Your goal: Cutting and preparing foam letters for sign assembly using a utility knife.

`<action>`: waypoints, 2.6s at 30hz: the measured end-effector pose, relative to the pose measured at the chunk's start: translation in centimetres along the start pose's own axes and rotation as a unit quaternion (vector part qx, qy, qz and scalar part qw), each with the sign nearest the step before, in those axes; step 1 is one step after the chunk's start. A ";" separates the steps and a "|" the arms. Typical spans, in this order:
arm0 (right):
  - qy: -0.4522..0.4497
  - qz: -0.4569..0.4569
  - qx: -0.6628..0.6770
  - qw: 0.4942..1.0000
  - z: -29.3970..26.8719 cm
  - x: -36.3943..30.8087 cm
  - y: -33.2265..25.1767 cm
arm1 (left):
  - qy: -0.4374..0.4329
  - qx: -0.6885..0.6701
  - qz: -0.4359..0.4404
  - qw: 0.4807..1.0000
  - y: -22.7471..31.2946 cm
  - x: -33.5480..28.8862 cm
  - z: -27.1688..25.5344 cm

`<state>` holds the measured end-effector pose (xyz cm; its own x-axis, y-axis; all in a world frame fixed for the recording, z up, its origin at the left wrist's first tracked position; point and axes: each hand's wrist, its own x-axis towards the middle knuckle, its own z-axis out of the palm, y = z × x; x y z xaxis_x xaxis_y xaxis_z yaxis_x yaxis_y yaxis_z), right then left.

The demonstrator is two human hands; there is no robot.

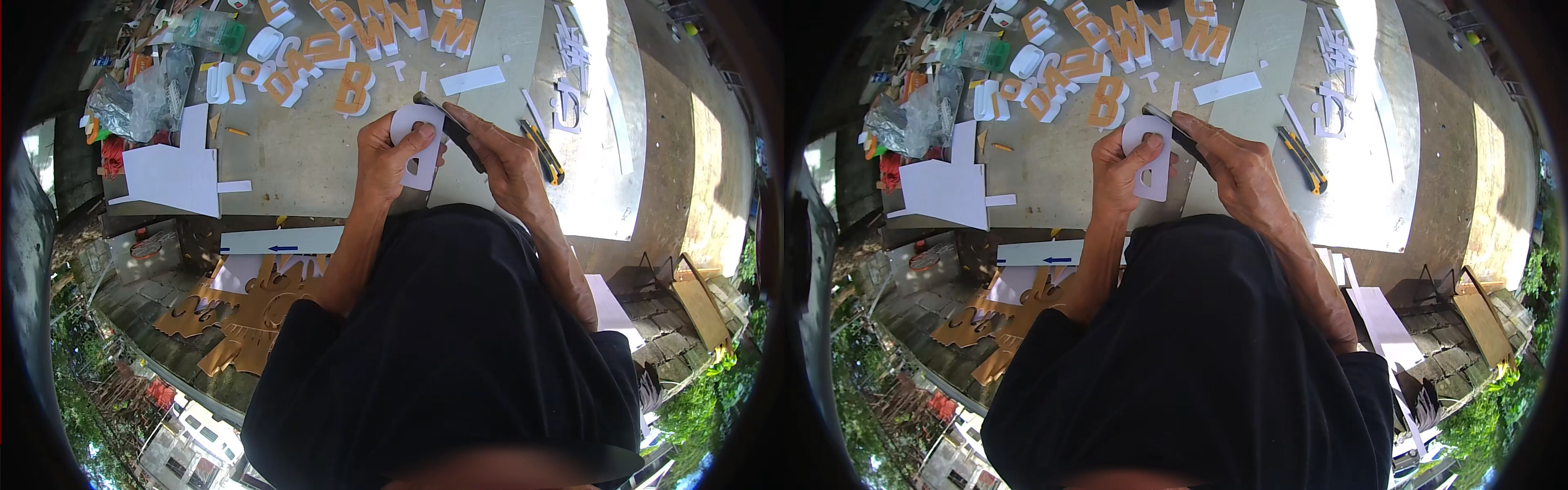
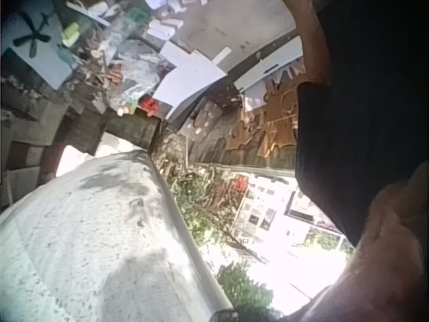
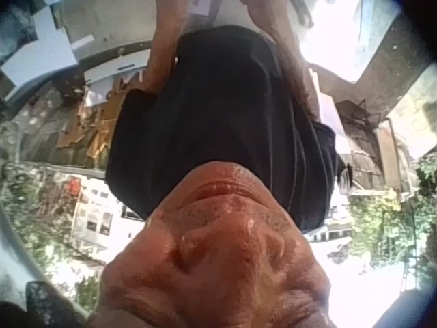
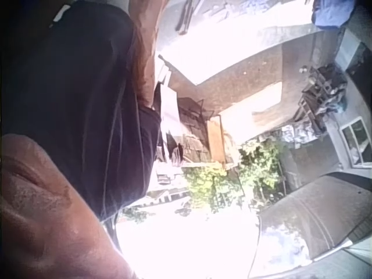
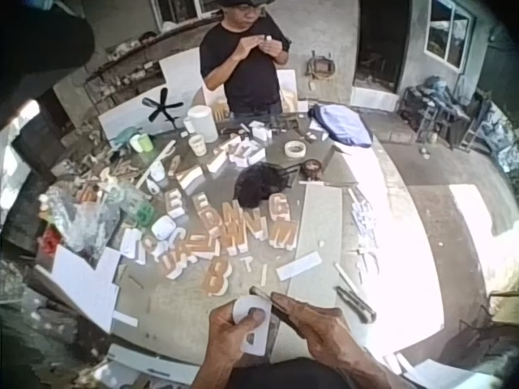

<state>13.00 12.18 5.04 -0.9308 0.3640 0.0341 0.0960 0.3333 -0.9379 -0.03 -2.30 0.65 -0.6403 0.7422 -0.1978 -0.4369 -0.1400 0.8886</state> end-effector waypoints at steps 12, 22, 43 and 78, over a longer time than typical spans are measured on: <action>0.115 0.093 -0.013 0.989 -0.3 -2.0 0.3 | 0.047 -0.101 0.033 0.993 0.4 1.2 -2.0; 0.118 -0.057 -0.009 0.991 2.0 1.8 -1.9 | 0.087 -0.132 0.024 0.987 0.4 1.4 -0.9; 0.175 -0.065 -0.430 0.883 -2.9 -0.7 11.0 | 0.216 -0.139 0.033 0.966 -2.3 1.1 -7.1; 0.042 0.230 0.287 0.929 1.7 2.2 10.5 | 0.140 0.436 -0.054 0.887 -1.7 9.8 -11.5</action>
<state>11.35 14.97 -5.34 -0.8053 0.4273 -0.4110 0.2501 -0.3836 -0.8890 -12.84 -2.29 -7.51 -0.8097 0.5112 -0.2882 0.0712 0.5731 0.8164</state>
